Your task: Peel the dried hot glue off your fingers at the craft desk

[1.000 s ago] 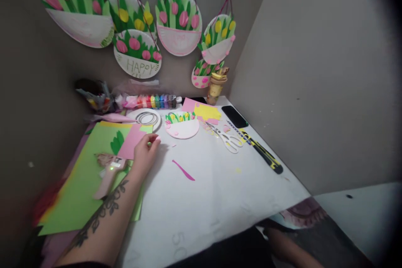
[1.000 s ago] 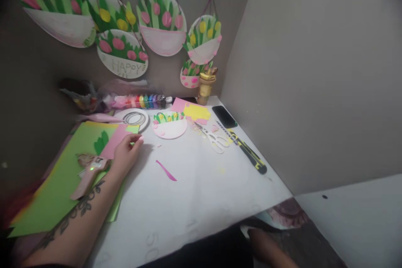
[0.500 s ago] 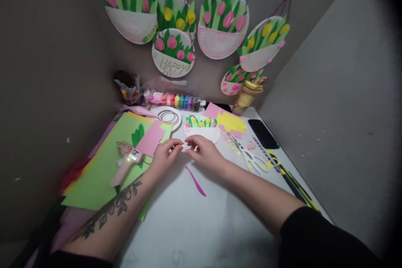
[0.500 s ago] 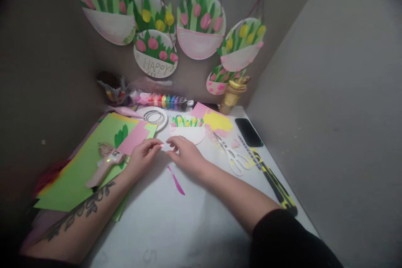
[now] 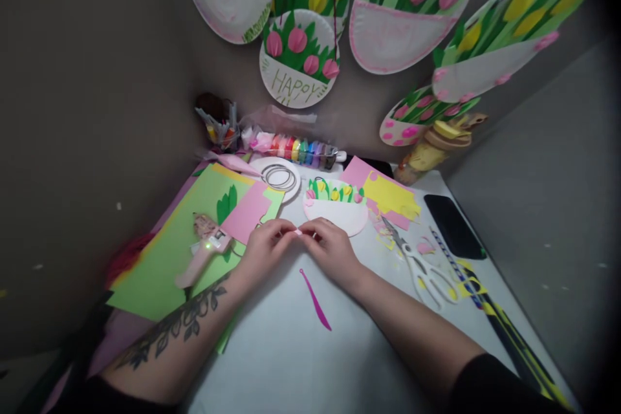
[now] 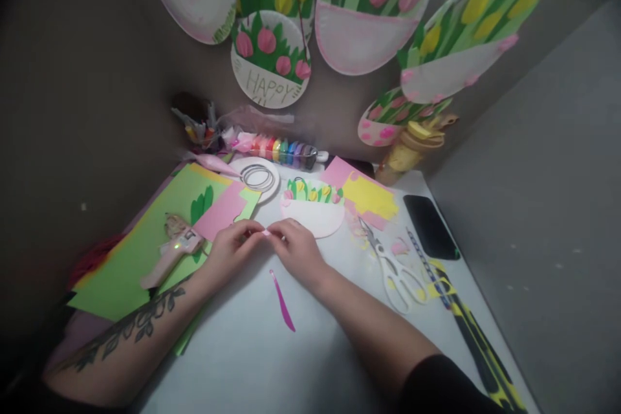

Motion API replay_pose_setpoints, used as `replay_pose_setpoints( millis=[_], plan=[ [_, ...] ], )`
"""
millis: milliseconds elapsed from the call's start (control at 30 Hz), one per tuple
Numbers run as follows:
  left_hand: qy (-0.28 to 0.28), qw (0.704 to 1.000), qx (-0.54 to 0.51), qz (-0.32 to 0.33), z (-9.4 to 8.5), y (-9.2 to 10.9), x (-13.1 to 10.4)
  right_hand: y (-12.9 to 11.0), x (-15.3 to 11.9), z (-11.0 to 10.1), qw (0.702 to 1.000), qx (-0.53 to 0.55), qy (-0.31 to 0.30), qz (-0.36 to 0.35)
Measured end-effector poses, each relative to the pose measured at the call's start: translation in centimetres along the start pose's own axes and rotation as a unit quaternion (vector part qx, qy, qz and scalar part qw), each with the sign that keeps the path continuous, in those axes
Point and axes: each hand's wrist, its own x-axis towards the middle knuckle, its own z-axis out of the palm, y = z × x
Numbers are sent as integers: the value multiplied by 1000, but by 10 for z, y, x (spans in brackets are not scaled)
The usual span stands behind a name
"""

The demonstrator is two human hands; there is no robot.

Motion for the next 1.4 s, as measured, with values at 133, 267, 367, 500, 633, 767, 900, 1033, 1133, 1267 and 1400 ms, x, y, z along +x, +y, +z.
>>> replay_pose_setpoints(
  millis=[133,267,367,500,633,767,900,1033,1133,1267,1400],
  plan=[
    [-11,1000,2,-3,1,1,0,0,0,1,1000,-1,12,-2],
    [-18,1000,-4,-4,3,2,-1,0,-2,3,1000,9,13,2],
    [-8,1000,-1,7,3,0,-1,0,-3,3,1000,19,13,-4],
    [23,999,22,36,3,-4,-2,0,-3,1,999,33,18,27],
    [18,997,38,70,4,-7,-3,-2,-2,1,998,36,-5,47],
    [9,997,41,61,4,-6,-3,-2,-3,2,997,33,0,65],
    [-6,999,29,34,5,-4,-3,-1,-4,2,997,43,2,65],
    [-9,999,22,27,4,1,-3,1,-5,4,998,39,3,55],
    [-5,1000,14,19,2,5,-3,3,-6,5,999,28,11,37],
    [-2,1000,-29,-9,1,7,-3,5,-8,5,999,-13,34,-33],
    [-13,997,-72,-36,1,5,-2,7,-9,5,992,-62,26,-108]
  ],
)
